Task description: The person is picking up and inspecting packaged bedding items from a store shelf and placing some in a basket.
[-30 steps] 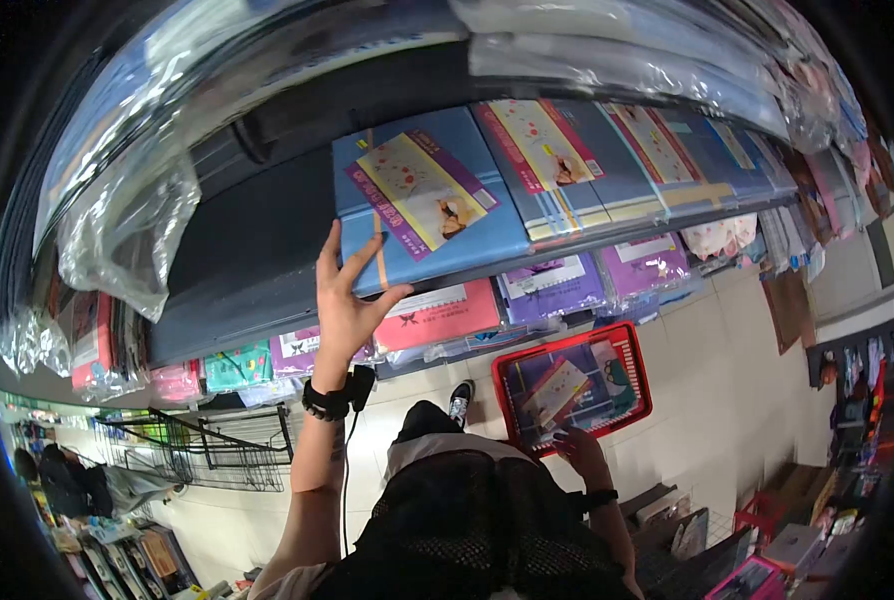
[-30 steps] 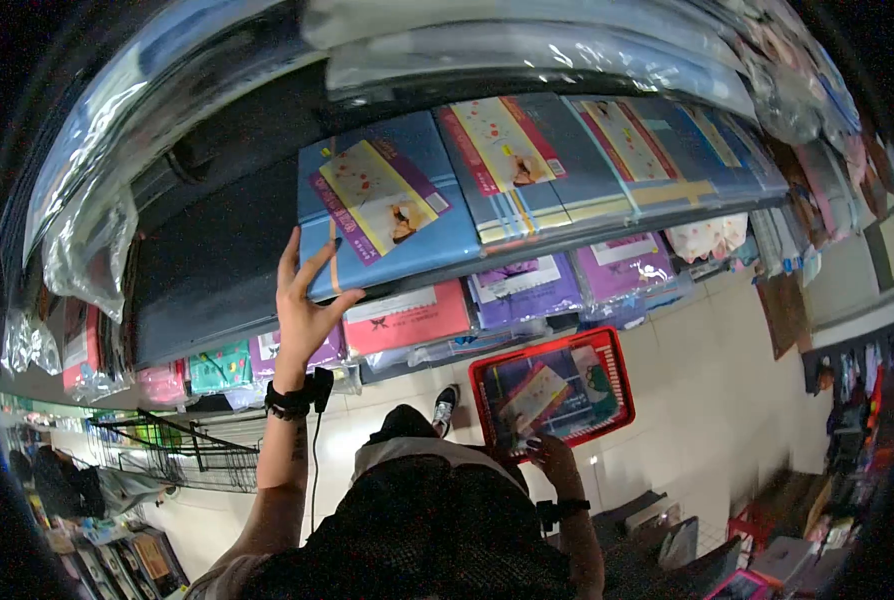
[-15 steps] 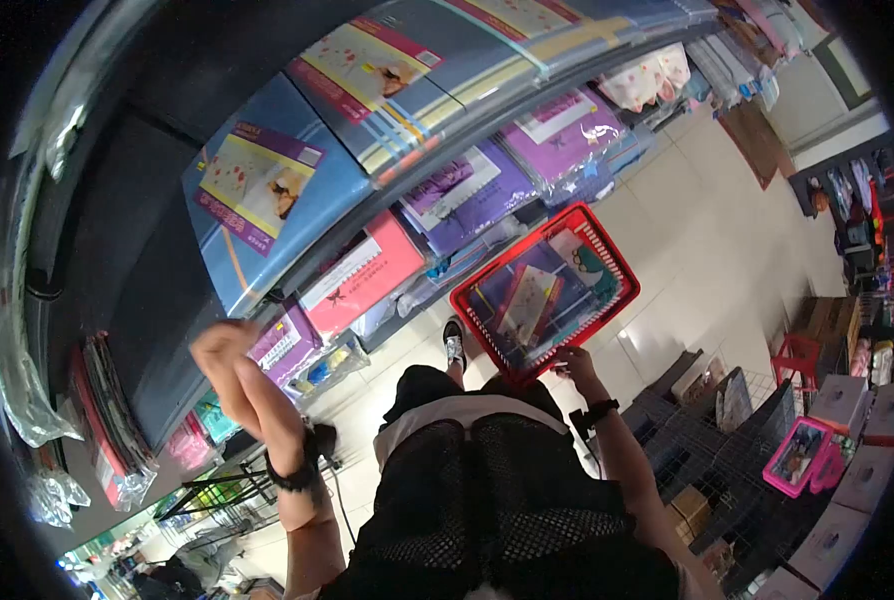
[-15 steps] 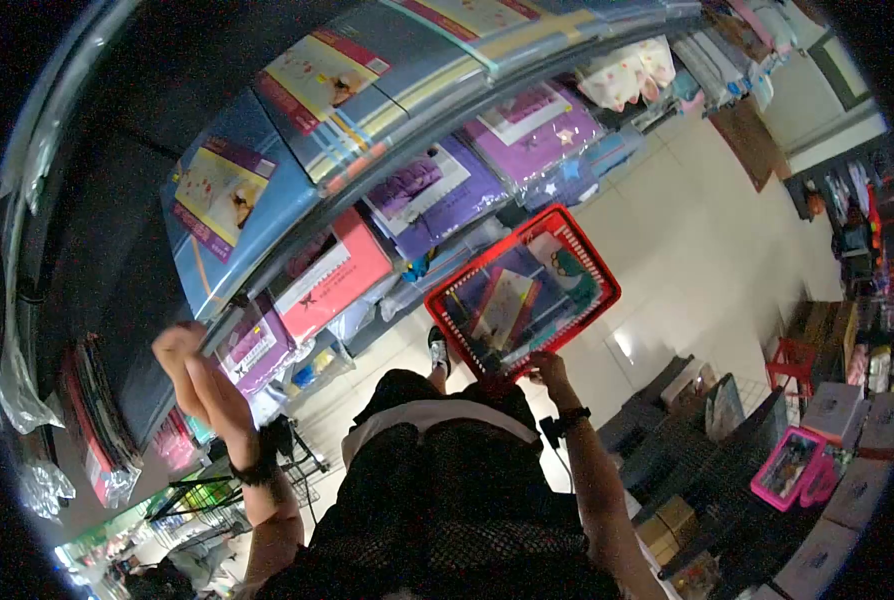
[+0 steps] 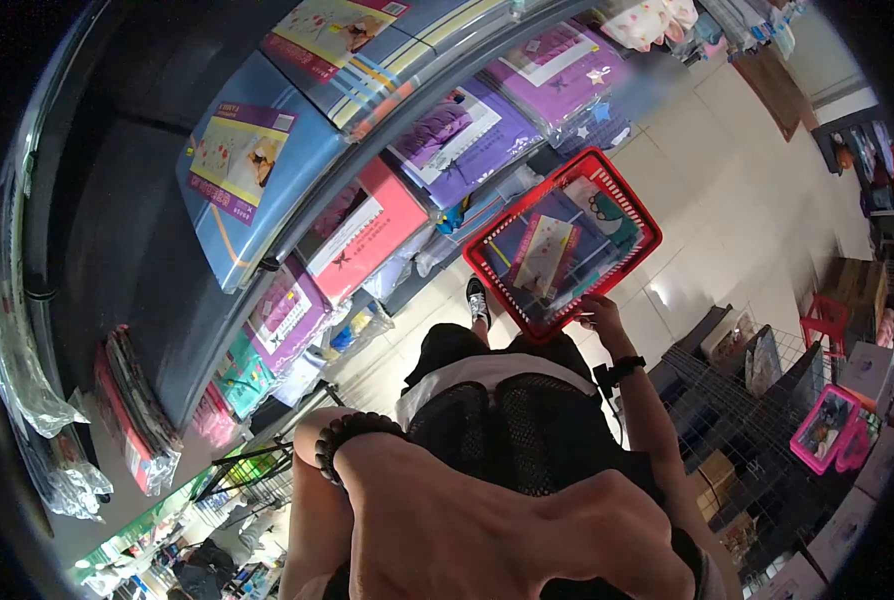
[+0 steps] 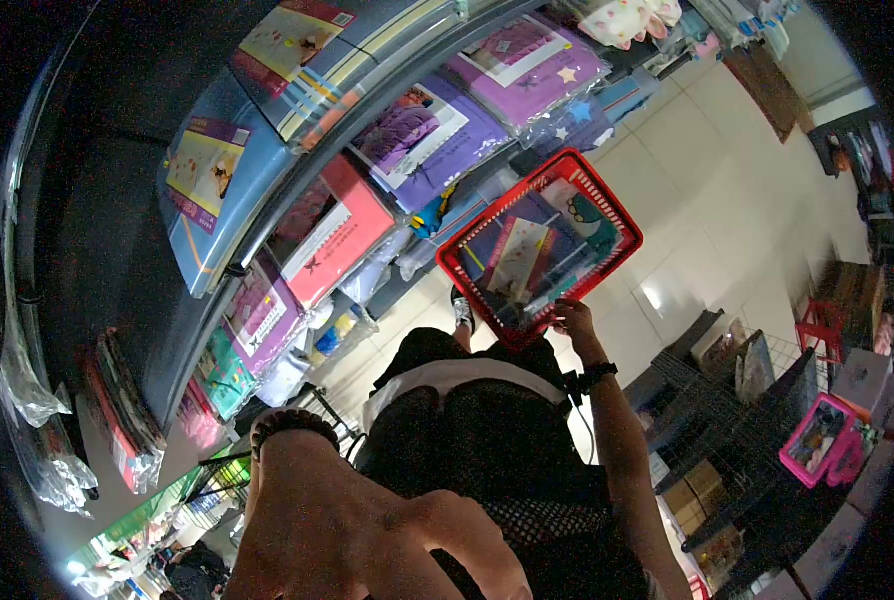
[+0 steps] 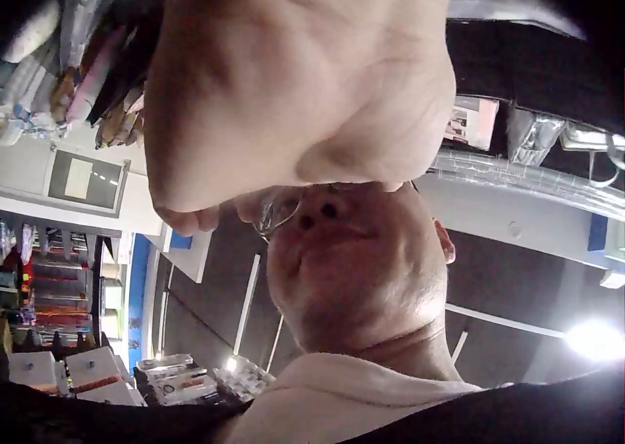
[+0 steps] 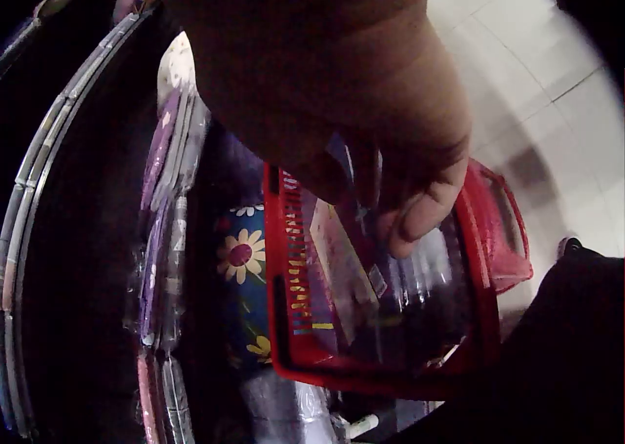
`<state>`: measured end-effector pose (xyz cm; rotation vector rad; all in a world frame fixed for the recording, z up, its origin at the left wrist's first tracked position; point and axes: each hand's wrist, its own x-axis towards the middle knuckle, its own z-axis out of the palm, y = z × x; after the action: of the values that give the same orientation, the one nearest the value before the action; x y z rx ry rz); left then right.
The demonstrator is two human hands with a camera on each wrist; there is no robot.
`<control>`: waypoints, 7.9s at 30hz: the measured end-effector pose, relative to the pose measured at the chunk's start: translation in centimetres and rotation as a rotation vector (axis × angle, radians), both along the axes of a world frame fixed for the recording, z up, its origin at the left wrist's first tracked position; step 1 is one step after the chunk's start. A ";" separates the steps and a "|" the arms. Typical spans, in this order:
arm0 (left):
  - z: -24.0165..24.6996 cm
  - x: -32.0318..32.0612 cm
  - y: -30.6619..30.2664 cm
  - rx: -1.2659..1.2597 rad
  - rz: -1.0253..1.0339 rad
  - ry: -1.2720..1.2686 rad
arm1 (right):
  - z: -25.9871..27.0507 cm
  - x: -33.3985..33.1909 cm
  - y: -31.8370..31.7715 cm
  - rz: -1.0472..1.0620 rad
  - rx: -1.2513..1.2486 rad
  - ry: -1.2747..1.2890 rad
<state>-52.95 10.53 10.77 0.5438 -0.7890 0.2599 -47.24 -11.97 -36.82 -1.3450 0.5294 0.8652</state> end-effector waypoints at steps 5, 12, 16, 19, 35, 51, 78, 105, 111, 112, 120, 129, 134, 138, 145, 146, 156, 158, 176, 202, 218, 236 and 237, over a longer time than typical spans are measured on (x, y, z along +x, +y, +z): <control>1.4 1.1 -0.2 0.037 -0.016 -0.006 | 1.2 0.0 -0.9 0.023 -0.035 0.019; 1.7 3.1 1.9 0.111 -0.054 0.087 | -1.1 1.6 -1.5 0.040 -0.073 0.052; -1.3 2.1 9.9 1.043 1.061 0.278 | -2.9 4.1 -1.6 0.047 -0.046 0.028; -4.4 0.6 17.6 1.374 1.752 0.443 | -4.7 6.8 -1.3 -0.081 -0.138 -0.341; -17.4 -8.6 39.1 1.618 2.536 1.075 | -7.5 13.9 0.6 0.742 -1.069 -0.703; -17.2 -8.0 38.4 1.720 2.576 0.907 | -1.2 12.5 3.2 0.853 -1.234 -0.590; -13.3 -8.3 34.6 1.374 2.405 0.840 | 26.1 1.9 7.5 0.493 0.614 -0.636; -19.1 -42.1 30.8 -0.047 0.942 0.967 | 39.2 -12.5 35.5 0.664 0.206 -1.484; -20.7 -38.6 30.2 -0.222 0.887 0.950 | 33.1 -17.4 36.4 1.152 0.432 -1.054; -20.2 -37.8 30.0 -0.222 0.888 0.949 | 32.5 -17.8 37.1 1.050 0.462 -1.123; -17.1 -33.5 31.9 -0.061 0.999 0.976 | 31.4 -13.3 40.8 0.761 0.722 -0.715; -13.3 -27.8 35.8 1.151 1.899 1.013 | 31.7 -11.0 44.4 0.510 0.701 -0.797; -14.2 -25.6 38.4 1.393 1.949 1.020 | 29.6 -9.0 46.5 0.394 0.513 -0.827; -14.6 -24.6 39.8 1.460 1.966 1.072 | 28.8 -8.2 47.2 0.404 0.424 -0.848; -13.7 -25.1 42.0 1.443 1.882 0.968 | 23.2 -8.4 42.4 0.965 0.311 -0.920; -13.0 -25.1 42.2 1.444 1.873 0.969 | 21.4 -8.7 40.8 1.003 0.307 -0.796; -12.1 -23.8 42.7 1.700 1.824 0.904 | 0.4 -7.4 16.3 0.917 -0.157 -0.420; -12.2 -23.8 42.6 1.691 1.849 0.947 | -2.6 -7.6 13.1 0.883 -0.271 -0.416; -15.1 -22.3 49.3 1.137 2.082 1.089 | -5.6 -8.2 3.9 0.325 -0.336 -0.151; -14.4 -22.0 47.9 1.201 1.983 1.032 | -10.4 -3.1 7.3 0.031 -0.164 0.007; -15.0 -22.1 49.0 1.182 2.033 0.972 | -8.6 -1.8 9.2 0.041 -0.208 -0.041; -14.4 -21.9 48.1 1.120 2.027 1.056 | -5.5 1.6 6.6 0.519 -0.374 -0.889; -14.2 -21.9 47.8 1.116 2.017 1.069 | -4.5 1.7 6.8 0.193 -0.166 -0.444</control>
<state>-74.82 58.35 -3.44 2.1794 1.0763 1.2245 -45.55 -5.17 -41.36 -1.7031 0.1281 0.6561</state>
